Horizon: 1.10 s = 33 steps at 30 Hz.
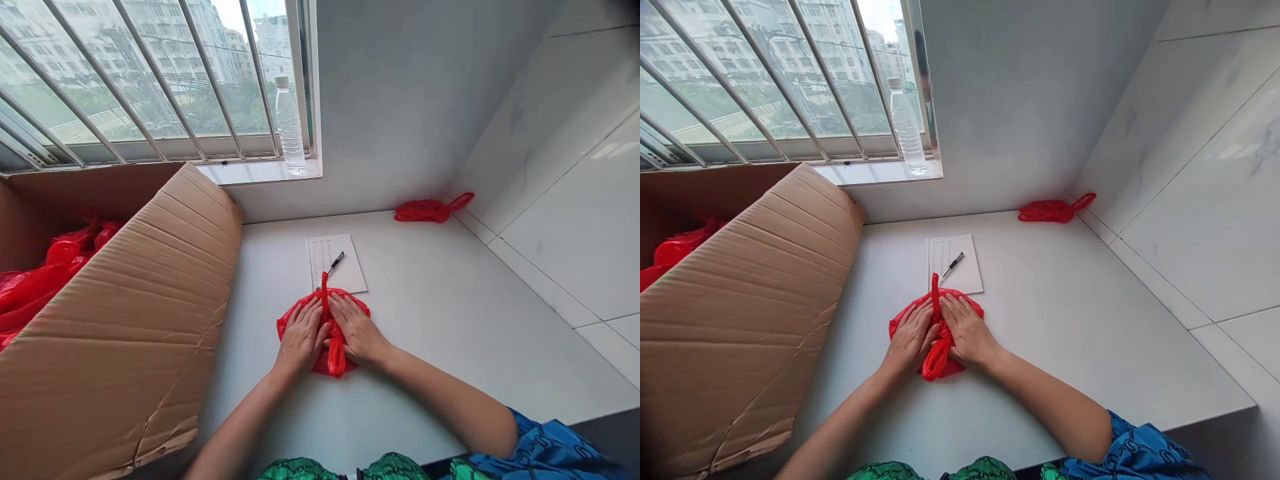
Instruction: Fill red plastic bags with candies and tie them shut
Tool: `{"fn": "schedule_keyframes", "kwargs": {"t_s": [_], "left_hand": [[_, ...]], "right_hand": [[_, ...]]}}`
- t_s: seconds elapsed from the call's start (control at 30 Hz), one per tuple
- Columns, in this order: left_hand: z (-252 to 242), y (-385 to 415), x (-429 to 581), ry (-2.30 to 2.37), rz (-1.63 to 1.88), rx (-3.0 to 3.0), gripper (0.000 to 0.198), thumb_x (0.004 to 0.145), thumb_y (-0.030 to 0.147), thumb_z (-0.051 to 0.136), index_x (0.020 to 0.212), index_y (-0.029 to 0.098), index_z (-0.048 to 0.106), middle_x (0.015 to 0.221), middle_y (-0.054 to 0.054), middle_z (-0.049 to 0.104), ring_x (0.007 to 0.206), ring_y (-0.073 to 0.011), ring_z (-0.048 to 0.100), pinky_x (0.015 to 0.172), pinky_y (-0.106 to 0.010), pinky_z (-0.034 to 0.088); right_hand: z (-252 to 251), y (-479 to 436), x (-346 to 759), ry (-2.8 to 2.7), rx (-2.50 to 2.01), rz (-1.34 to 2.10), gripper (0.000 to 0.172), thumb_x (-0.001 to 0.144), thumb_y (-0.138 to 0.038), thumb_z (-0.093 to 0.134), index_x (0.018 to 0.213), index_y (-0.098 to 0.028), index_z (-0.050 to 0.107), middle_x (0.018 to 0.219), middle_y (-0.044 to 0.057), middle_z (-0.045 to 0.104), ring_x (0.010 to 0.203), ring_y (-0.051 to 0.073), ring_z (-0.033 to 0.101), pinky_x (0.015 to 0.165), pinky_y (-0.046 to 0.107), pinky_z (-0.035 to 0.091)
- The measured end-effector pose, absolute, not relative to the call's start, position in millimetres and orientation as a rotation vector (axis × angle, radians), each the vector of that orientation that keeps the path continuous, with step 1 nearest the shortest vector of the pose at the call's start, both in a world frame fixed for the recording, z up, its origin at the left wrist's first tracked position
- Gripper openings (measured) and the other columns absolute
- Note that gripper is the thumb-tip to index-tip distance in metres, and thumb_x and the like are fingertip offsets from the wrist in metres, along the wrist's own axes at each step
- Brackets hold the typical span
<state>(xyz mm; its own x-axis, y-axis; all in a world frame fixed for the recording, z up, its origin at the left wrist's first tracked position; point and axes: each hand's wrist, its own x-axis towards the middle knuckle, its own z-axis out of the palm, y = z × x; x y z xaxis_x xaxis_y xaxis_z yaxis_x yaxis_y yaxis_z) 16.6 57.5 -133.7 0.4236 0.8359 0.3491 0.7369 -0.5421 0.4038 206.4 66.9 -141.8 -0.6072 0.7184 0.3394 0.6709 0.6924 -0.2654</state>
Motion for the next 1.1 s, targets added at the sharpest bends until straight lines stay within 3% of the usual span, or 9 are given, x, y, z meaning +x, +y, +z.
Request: {"fn": "schedule_keyframes", "kwargs": {"t_s": [0.4,0.53,0.6,0.67,0.77,0.83,0.9,1.0,1.1], "left_hand": [[-133.1,55.3,16.4,1.373,0.792,2.387,0.036,0.100,0.033,0.041,0.132,0.020,0.051,0.140,-0.009,0.056,0.137,-0.0241,0.043,0.117,-0.048,0.030],[-118.1,46.2,13.9,1.296,0.941,2.302,0.028,0.100,0.033,0.040,0.115,0.020,0.061,0.131,-0.008,0.061,0.129,-0.0231,0.050,0.112,-0.044,0.036],[-108.8,33.8,13.7,1.256,1.038,2.280,0.028,0.099,0.038,0.043,0.112,0.021,0.061,0.126,-0.008,0.063,0.124,-0.0231,0.054,0.110,-0.042,0.037],[-101.6,18.0,15.6,1.232,1.092,2.264,0.037,0.093,0.051,0.054,0.112,0.021,0.061,0.118,-0.008,0.067,0.114,-0.0237,0.059,0.106,-0.040,0.040],[-91.1,-5.6,19.9,1.286,0.975,2.229,0.058,0.076,0.066,0.068,0.111,0.020,0.060,0.099,-0.006,0.071,0.088,-0.0214,0.066,0.082,-0.030,0.049],[-76.4,-20.6,18.9,1.368,0.823,2.212,0.050,0.076,0.061,0.070,0.101,0.019,0.062,0.083,-0.003,0.069,0.070,-0.0171,0.062,0.063,-0.024,0.044],[-51.0,-36.8,10.6,1.402,0.735,2.181,0.034,0.083,0.051,0.067,0.087,0.018,0.062,0.071,0.000,0.063,0.060,-0.0125,0.054,0.054,-0.022,0.036],[1.8,-67.2,-17.3,1.364,0.778,1.983,0.029,0.089,0.045,0.062,0.082,0.016,0.064,0.063,0.003,0.055,0.054,-0.0081,0.046,0.050,-0.019,0.032],[50.9,-102.7,-58.5,1.386,0.941,1.651,0.039,0.089,0.053,0.057,0.087,0.016,0.068,0.068,0.000,0.059,0.058,-0.0109,0.055,0.048,-0.018,0.041]], "right_hand": [[-143.0,64.3,207.4,-2.494,-1.070,0.190,0.075,0.090,-0.037,0.052,0.154,-0.009,0.024,0.156,0.017,0.035,0.147,0.031,0.025,0.121,0.052,0.026],[-128.5,60.1,215.6,-2.386,-0.953,0.431,0.077,0.085,-0.029,0.058,0.153,-0.016,0.025,0.153,0.018,0.038,0.142,0.033,0.036,0.114,0.053,0.037],[-119.4,54.0,220.4,-2.251,-0.969,0.580,0.066,0.084,-0.027,0.060,0.146,-0.022,0.037,0.136,0.014,0.056,0.127,0.032,0.051,0.105,0.052,0.045],[-111.8,45.6,223.9,-2.112,-1.026,0.803,0.051,0.082,-0.029,0.066,0.131,-0.026,0.051,0.108,0.009,0.067,0.103,0.028,0.063,0.092,0.047,0.052],[-104.7,30.8,225.0,-1.866,-0.934,1.345,0.041,0.078,-0.036,0.075,0.112,-0.026,0.054,0.083,0.001,0.065,0.075,0.020,0.064,0.070,0.033,0.055],[-101.4,20.7,224.3,-1.710,-0.844,1.617,0.043,0.077,-0.042,0.077,0.107,-0.026,0.052,0.075,-0.001,0.063,0.064,0.016,0.061,0.059,0.027,0.051],[-98.1,12.4,224.1,-1.629,-0.832,1.719,0.046,0.076,-0.049,0.076,0.108,-0.026,0.052,0.072,-0.002,0.063,0.060,0.016,0.060,0.054,0.026,0.047],[-94.1,6.7,226.8,-1.619,-0.937,1.606,0.043,0.079,-0.055,0.070,0.107,-0.026,0.056,0.082,0.004,0.069,0.076,0.023,0.066,0.068,0.033,0.052],[-95.6,8.8,230.3,-1.665,-1.045,1.463,0.040,0.085,-0.057,0.060,0.109,-0.025,0.058,0.086,0.006,0.070,0.089,0.026,0.066,0.084,0.040,0.050]]}}
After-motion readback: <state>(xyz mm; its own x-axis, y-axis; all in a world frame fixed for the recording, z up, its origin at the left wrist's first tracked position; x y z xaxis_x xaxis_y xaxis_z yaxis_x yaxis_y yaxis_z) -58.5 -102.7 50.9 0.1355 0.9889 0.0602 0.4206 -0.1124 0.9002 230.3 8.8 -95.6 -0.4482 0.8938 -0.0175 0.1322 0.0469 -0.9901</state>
